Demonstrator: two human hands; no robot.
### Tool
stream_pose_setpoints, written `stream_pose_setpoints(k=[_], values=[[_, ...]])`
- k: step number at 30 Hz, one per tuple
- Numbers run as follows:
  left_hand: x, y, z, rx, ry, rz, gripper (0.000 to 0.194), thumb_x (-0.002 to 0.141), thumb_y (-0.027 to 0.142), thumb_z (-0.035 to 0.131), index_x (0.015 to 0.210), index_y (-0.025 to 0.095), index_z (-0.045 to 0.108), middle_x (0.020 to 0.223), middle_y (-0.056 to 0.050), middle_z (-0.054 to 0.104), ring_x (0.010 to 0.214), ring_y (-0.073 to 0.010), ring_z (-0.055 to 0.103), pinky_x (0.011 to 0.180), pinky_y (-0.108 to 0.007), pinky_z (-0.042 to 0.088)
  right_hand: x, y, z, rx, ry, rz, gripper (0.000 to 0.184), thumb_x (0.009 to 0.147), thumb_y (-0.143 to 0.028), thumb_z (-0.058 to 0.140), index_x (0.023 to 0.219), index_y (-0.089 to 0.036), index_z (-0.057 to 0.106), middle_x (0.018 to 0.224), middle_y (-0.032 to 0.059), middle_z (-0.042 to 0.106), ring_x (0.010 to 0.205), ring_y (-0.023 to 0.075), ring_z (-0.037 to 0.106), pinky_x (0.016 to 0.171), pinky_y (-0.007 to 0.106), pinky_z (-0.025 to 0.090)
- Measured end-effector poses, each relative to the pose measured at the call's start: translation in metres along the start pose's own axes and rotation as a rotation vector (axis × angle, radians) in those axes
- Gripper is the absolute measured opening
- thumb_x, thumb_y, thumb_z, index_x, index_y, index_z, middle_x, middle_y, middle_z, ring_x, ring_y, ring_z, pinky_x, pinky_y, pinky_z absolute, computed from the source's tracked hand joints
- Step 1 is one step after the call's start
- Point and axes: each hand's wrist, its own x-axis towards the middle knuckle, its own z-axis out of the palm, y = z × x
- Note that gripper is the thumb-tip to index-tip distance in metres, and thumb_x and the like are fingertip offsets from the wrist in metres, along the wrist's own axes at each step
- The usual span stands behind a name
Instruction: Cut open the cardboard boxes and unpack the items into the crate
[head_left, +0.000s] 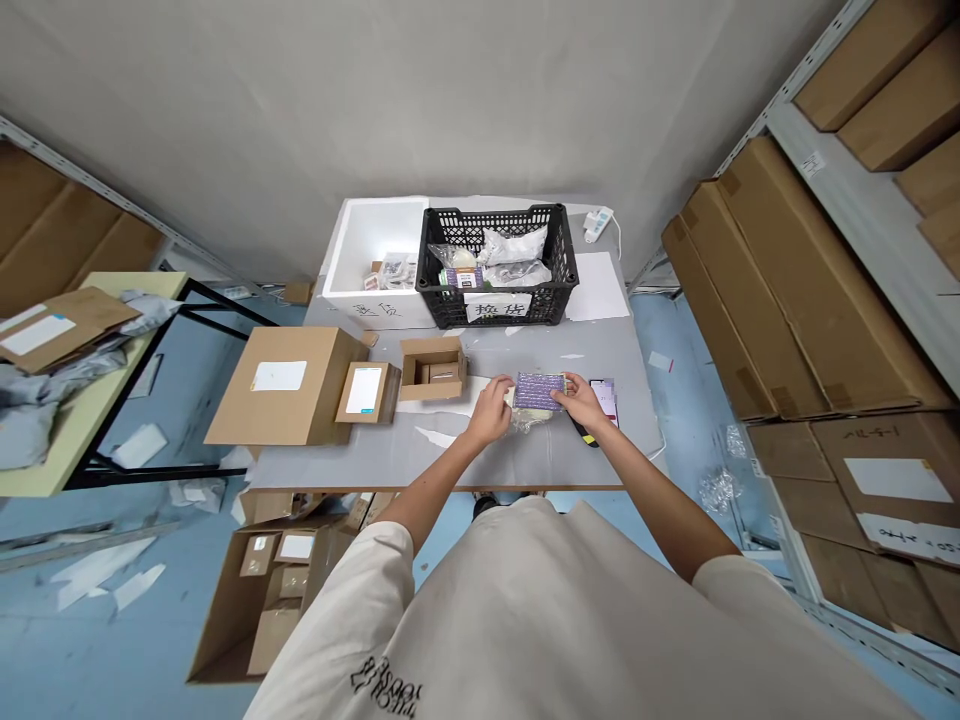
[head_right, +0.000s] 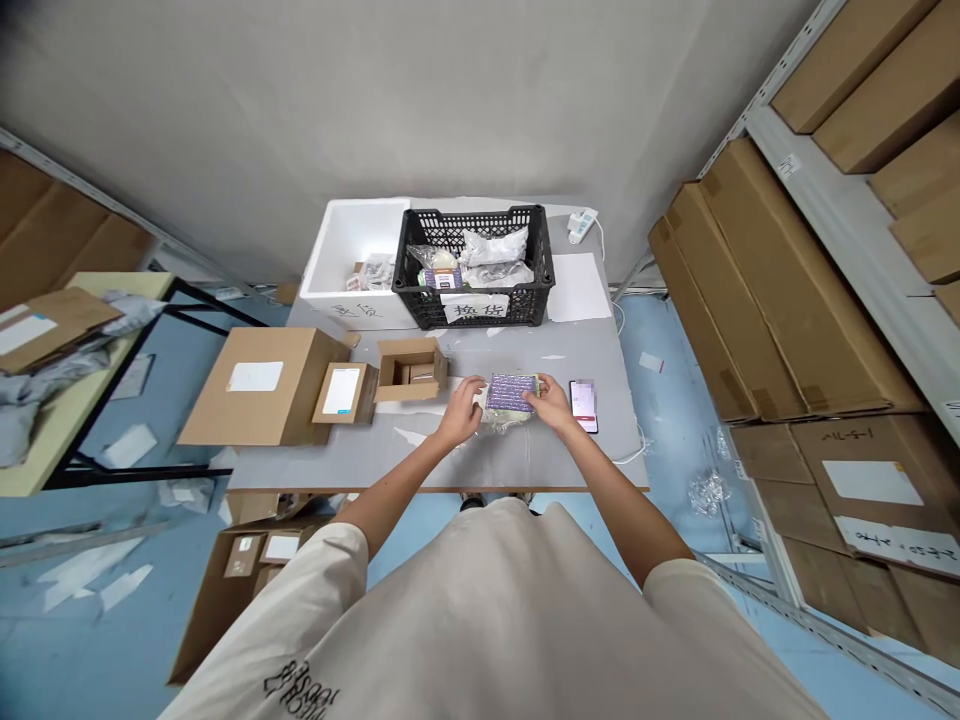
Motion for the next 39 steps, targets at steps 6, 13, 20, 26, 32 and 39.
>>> stream_pose_setpoints(k=[6, 13, 20, 26, 32, 39], values=[[0.016, 0.0, -0.002, -0.199, 0.029, -0.226, 0.061, 0.083, 0.03, 0.07, 0.14, 0.023, 0.048, 0.134, -0.011, 0.061, 0.121, -0.0273, 0.058, 0.104, -0.044, 0.044, -0.006, -0.006, 0.002, -0.183, -0.084, -0.22, 0.045, 0.071, -0.033, 0.074, 0.113, -0.023, 0.062, 0.115, 0.0069, 0.07, 0.103, 0.023, 0.065, 0.097, 0.041, 0.051], [0.02, 0.023, -0.02, 0.06, -0.02, -0.172, 0.027, 0.089, 0.025, 0.064, 0.116, 0.026, 0.064, 0.119, -0.006, 0.068, 0.116, -0.0266, 0.058, 0.1, -0.042, 0.039, -0.01, -0.014, 0.005, -0.409, 0.013, -0.411, 0.044, 0.075, -0.028, 0.063, 0.119, -0.024, 0.064, 0.131, 0.0097, 0.061, 0.123, 0.0269, 0.056, 0.106, 0.045, 0.043], [0.011, 0.035, -0.026, 0.269, -0.019, 0.012, 0.044, 0.087, 0.007, 0.051, 0.125, 0.026, 0.06, 0.132, -0.01, 0.063, 0.127, -0.0276, 0.052, 0.105, -0.045, 0.031, -0.007, -0.014, -0.007, -0.036, -0.09, 0.045, 0.04, 0.089, -0.046, 0.052, 0.122, -0.026, 0.058, 0.099, 0.0056, 0.072, 0.089, 0.0237, 0.07, 0.079, 0.039, 0.057], [0.008, 0.047, -0.014, 0.298, 0.05, -0.031, 0.055, 0.084, 0.004, 0.05, 0.135, 0.024, 0.054, 0.147, -0.014, 0.052, 0.135, -0.0309, 0.046, 0.108, -0.049, 0.032, -0.009, -0.019, -0.013, 0.089, -0.106, 0.004, 0.065, 0.071, -0.045, 0.08, 0.126, -0.028, 0.05, 0.101, 0.0024, 0.073, 0.089, 0.0207, 0.069, 0.075, 0.033, 0.057], [0.018, 0.04, -0.001, -0.218, 0.237, -0.42, 0.031, 0.1, 0.03, 0.047, 0.129, 0.022, 0.055, 0.126, -0.011, 0.066, 0.114, -0.023, 0.063, 0.098, -0.039, 0.048, -0.002, -0.031, -0.019, 0.094, -0.043, -0.111, 0.063, 0.066, -0.049, 0.083, 0.115, -0.027, 0.049, 0.107, 0.0046, 0.072, 0.088, 0.0204, 0.069, 0.081, 0.035, 0.056], [0.057, 0.024, -0.003, -0.408, 0.213, -0.479, 0.046, 0.086, 0.037, 0.073, 0.126, 0.019, 0.06, 0.102, -0.006, 0.071, 0.091, -0.0192, 0.068, 0.086, -0.033, 0.053, 0.025, -0.051, 0.0, 0.008, -0.006, -0.201, 0.052, 0.068, -0.052, 0.08, 0.105, -0.024, 0.056, 0.104, 0.0079, 0.072, 0.098, 0.0228, 0.067, 0.09, 0.038, 0.054]])
